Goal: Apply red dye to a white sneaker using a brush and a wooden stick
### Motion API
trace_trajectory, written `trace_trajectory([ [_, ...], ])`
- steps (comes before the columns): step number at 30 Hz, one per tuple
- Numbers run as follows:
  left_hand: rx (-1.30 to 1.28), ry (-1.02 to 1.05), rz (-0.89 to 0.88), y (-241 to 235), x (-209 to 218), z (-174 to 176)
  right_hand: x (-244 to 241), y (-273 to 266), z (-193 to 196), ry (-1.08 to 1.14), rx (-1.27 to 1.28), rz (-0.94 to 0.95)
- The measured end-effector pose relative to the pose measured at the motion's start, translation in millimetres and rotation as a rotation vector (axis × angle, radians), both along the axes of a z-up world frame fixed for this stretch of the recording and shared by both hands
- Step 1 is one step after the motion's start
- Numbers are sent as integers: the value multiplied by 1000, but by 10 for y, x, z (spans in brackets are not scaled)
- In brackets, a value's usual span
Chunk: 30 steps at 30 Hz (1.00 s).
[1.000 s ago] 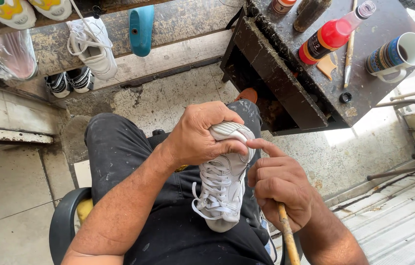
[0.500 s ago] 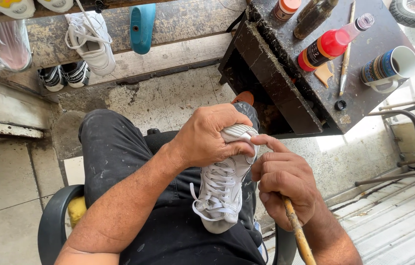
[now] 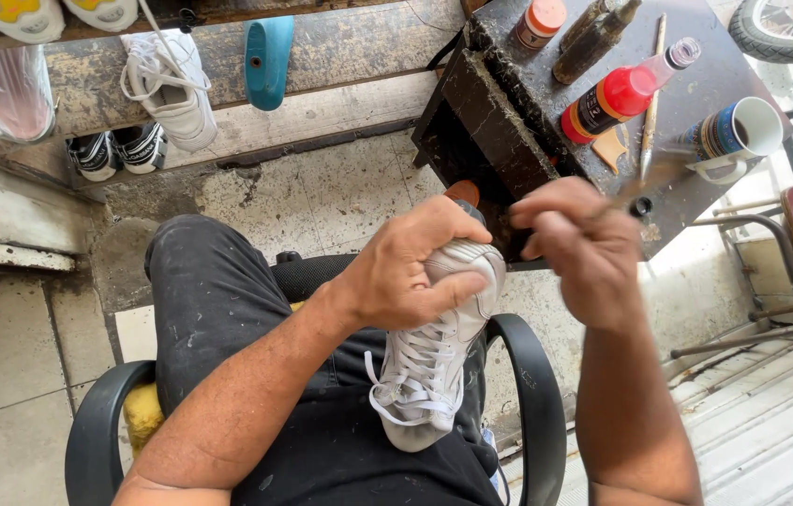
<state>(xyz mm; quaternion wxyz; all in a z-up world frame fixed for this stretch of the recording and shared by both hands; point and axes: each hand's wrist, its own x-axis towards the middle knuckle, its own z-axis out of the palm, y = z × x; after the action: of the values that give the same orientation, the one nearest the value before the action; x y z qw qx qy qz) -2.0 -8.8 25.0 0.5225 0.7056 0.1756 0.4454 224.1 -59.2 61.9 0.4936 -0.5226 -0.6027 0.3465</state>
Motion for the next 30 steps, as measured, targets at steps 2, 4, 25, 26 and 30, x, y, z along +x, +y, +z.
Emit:
trace_trajectory([
  [2,45,-13,30,0,-25,-22,-62,46,-399,179,-63,86],
  [4,88,-22,62,-31,-27,-49,-135,91,-633,364,-125,174],
  [25,181,-68,330,-182,9,-59,-382,25,-448,388,-89,262],
  [26,165,-72,312,-164,3,-63,-373,35,-489,368,-86,250],
  [30,98,-78,196,-34,-38,-84,-384,-19,-563,504,-142,217],
])
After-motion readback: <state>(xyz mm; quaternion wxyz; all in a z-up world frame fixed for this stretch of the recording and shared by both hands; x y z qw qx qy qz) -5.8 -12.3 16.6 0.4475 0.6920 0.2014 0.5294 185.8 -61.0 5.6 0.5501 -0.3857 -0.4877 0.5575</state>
